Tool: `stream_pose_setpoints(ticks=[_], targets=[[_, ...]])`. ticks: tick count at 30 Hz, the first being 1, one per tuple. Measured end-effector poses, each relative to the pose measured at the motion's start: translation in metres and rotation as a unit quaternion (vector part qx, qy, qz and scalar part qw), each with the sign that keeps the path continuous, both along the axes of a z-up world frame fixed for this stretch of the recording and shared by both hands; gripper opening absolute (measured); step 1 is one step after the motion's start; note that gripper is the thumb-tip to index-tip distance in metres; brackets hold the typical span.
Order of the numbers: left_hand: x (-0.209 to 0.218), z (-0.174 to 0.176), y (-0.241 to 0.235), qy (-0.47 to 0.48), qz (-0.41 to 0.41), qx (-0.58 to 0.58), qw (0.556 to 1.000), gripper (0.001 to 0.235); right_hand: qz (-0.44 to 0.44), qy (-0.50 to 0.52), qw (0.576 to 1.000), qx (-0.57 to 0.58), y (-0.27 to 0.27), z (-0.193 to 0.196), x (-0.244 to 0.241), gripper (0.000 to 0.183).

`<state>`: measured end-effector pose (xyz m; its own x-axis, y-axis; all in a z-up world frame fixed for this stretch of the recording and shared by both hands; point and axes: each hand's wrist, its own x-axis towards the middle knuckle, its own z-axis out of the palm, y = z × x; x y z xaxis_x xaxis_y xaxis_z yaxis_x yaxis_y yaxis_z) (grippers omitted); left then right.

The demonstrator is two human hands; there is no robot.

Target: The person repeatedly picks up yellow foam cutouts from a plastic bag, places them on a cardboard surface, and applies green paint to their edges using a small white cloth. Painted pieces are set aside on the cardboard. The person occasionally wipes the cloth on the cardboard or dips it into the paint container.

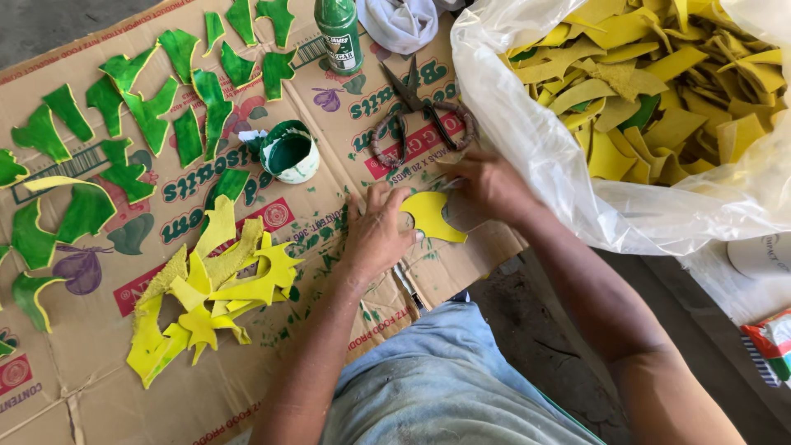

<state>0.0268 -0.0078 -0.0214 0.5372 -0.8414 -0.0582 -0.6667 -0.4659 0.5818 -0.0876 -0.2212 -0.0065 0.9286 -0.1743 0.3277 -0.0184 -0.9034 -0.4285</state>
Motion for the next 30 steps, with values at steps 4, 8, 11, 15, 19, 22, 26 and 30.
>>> stream_pose_setpoints(ticks=[4, 8, 11, 15, 19, 22, 26, 30], targets=[[0.007, 0.005, -0.001, -0.012, -0.016, -0.008, 1.000, 0.073, 0.048, -0.029, 0.998, 0.022, -0.011, 0.002, 0.004, 0.021], [0.006, 0.003, 0.005, -0.012, -0.026, 0.013, 1.000, 0.073, 0.149, 0.018, 0.988, 0.046, 0.015, -0.006, 0.000, 0.020], [0.006, 0.006, 0.004, -0.014, -0.028, 0.012, 0.999, 0.071, 0.212, 0.106, 0.971, 0.031, 0.018, 0.011, -0.024, 0.010], [0.004, 0.005, 0.004, -0.018, -0.031, -0.007, 0.999, 0.073, 0.225, 0.152, 0.959, 0.078, 0.006, 0.039, -0.078, 0.015], [0.006, 0.000, 0.006, -0.014, -0.049, -0.008, 0.999, 0.071, 0.105, 0.055, 0.983, 0.140, 0.007, 0.042, -0.074, 0.014], [0.008, -0.001, 0.006, -0.012, -0.044, -0.011, 0.999, 0.082, 0.119, -0.008, 0.991, 0.054, 0.020, 0.025, -0.032, 0.013], [0.009, -0.005, 0.001, -0.003, -0.017, 0.005, 1.000, 0.098, 0.110, 0.031, 0.991, 0.068, 0.037, -0.001, 0.012, 0.014], [0.010, -0.011, -0.002, 0.002, -0.001, -0.022, 1.000, 0.101, 0.103, 0.012, 0.994, 0.035, 0.039, -0.008, 0.016, 0.014]])
